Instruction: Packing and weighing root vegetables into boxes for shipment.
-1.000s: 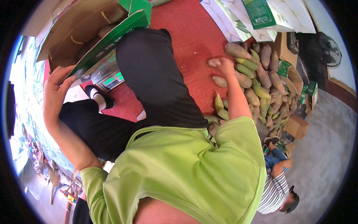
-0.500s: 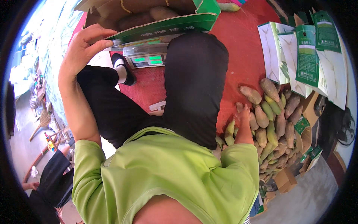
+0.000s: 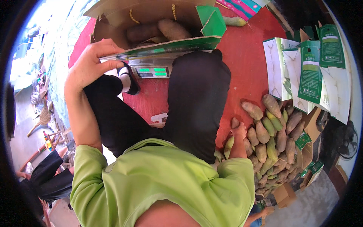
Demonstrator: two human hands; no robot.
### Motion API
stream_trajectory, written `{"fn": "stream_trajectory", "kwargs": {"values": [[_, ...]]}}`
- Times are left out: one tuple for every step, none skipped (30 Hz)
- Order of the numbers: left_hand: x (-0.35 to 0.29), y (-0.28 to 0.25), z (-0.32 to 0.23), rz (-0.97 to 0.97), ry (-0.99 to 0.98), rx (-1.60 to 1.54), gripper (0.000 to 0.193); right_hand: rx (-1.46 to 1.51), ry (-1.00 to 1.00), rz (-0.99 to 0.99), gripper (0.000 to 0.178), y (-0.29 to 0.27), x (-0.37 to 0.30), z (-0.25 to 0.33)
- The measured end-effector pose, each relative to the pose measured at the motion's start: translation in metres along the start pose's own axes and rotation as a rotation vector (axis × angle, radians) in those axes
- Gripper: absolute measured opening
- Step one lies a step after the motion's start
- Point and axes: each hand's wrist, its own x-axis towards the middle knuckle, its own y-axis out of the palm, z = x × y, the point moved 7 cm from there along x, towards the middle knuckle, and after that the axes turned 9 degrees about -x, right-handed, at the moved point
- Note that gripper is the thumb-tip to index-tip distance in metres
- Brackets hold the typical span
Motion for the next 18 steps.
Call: {"fn": "stream_trajectory", "kwargs": {"values": [[0.0,0.001,-0.003,0.01,0.005,0.003,0.03,0.077,-0.023,-0.01,0.081,0.001,0.002,0.001],[0.0,0.001,-0.008,0.007,0.014,0.003,0.03,0.152,-0.048,-0.02,0.079,-0.002,0.003,0.005],[-0.001,0.0,-0.013,0.007,-0.015,0.001,0.03,0.156,-0.044,-0.029,0.079,0.001,0.01,0.003],[0.003,0.0,-0.014,0.015,-0.028,-0.016,0.03,0.362,-0.133,-0.106,0.075,0.01,0.029,-0.007],[0.0,-0.001,-0.015,0.018,0.029,0.011,0.031,0.563,-0.256,-0.172,0.071,-0.001,0.025,0.007],[-0.001,-0.002,-0.013,0.012,0.029,0.012,0.031,0.563,-0.26,-0.176,0.071,-0.009,0.025,0.013],[-0.003,-0.005,-0.015,-0.009,0.071,0.008,0.03,0.824,-0.38,-0.166,0.067,-0.022,0.025,0.026],[-0.006,-0.007,-0.017,-0.029,0.113,0.005,0.03,1.084,-0.501,-0.152,0.063,-0.045,0.016,0.041],[-0.009,-0.009,-0.017,-0.035,0.111,0.006,0.03,1.123,-0.522,-0.16,0.063,-0.074,0.002,0.056],[-0.011,-0.014,-0.02,-0.086,0.12,-0.01,0.028,1.163,-0.539,-0.172,0.062,-0.106,-0.014,0.066],[-0.012,-0.018,-0.023,-0.132,0.14,-0.03,0.026,1.224,-0.586,-0.184,0.063,-0.136,-0.028,0.073],[-0.013,-0.019,-0.025,-0.136,0.149,-0.031,0.026,1.285,-0.641,-0.193,0.064,-0.167,-0.043,0.081],[-0.02,-0.027,-0.031,-0.245,0.224,-0.006,0.023,1.257,-0.687,-0.232,0.064,-0.205,-0.07,0.093],[-0.026,-0.035,-0.038,-0.353,0.304,0.017,0.02,1.23,-0.729,-0.276,0.065,-0.244,-0.098,0.103],[-0.029,-0.038,-0.042,-0.352,0.316,0.016,0.02,1.194,-0.79,-0.367,0.066,-0.278,-0.118,0.106],[-0.038,-0.048,-0.052,-0.459,0.398,0.021,0.02,1.153,-0.852,-0.455,0.067,-0.311,-0.138,0.11],[-0.048,-0.055,-0.062,-0.563,0.48,0.028,0.02,1.153,-0.887,-0.503,0.068,-0.34,-0.162,0.116],[-0.062,-0.063,-0.078,-0.69,0.61,0.089,0.018,1.152,-0.918,-0.553,0.07,-0.368,-0.188,0.122]]}}
